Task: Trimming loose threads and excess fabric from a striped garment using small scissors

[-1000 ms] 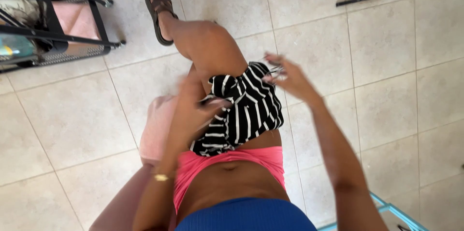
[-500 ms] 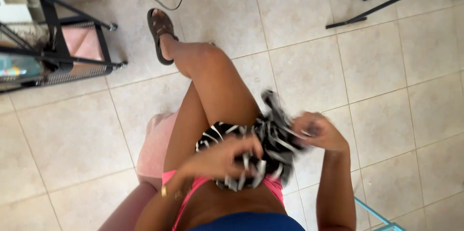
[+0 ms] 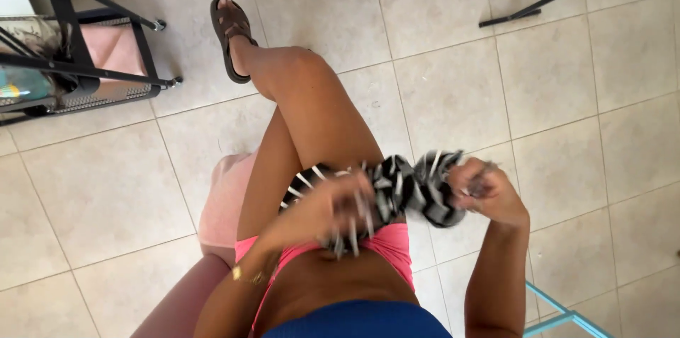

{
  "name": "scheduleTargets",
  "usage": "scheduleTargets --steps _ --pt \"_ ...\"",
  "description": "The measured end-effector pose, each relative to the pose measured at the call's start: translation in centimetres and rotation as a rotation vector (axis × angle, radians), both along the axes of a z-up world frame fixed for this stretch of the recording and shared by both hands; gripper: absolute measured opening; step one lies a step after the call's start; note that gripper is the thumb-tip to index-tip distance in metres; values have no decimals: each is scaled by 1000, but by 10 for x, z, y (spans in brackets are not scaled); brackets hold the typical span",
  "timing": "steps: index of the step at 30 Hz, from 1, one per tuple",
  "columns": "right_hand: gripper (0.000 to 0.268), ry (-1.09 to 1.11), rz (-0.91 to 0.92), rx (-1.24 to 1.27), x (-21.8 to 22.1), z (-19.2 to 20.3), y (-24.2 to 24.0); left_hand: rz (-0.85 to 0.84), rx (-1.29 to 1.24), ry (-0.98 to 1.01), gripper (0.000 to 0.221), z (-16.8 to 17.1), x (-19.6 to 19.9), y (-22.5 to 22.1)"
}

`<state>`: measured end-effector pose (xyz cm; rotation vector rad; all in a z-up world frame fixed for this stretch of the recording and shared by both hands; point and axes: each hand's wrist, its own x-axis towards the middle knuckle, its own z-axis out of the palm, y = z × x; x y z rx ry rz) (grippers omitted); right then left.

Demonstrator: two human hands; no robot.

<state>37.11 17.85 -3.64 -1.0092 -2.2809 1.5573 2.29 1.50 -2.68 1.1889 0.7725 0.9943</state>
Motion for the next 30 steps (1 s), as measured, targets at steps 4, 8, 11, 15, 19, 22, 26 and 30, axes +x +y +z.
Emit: scheduleTargets --steps 4,8,11,15,19,22,26,30 --pt "19 -190 -63 94 -11 11 -1 453 -101 391 30 -35 7 -6" --pt "28 185 -51 -240 16 -2 -24 389 -184 83 31 -35 -3 -11" --pt "19 -388 -200 175 -34 57 -19 263 -277 -2 43 -36 -22 -36" --pt "24 175 -151 -71 22 21 -27 211 -329 -106 30 -7 -30 -48" --pt "30 55 -355 269 -35 -3 2 494 -396 -51 33 -35 -42 -42" --pt "28 14 -369 427 -97 -14 4 633 -473 80 28 -40 -44 -32" --pt "28 8 -561 424 -125 -42 -32 585 -637 428 39 -33 -50 -30" --pt "34 66 -535 260 -155 -64 -70 527 -604 426 18 -27 -43 -23"
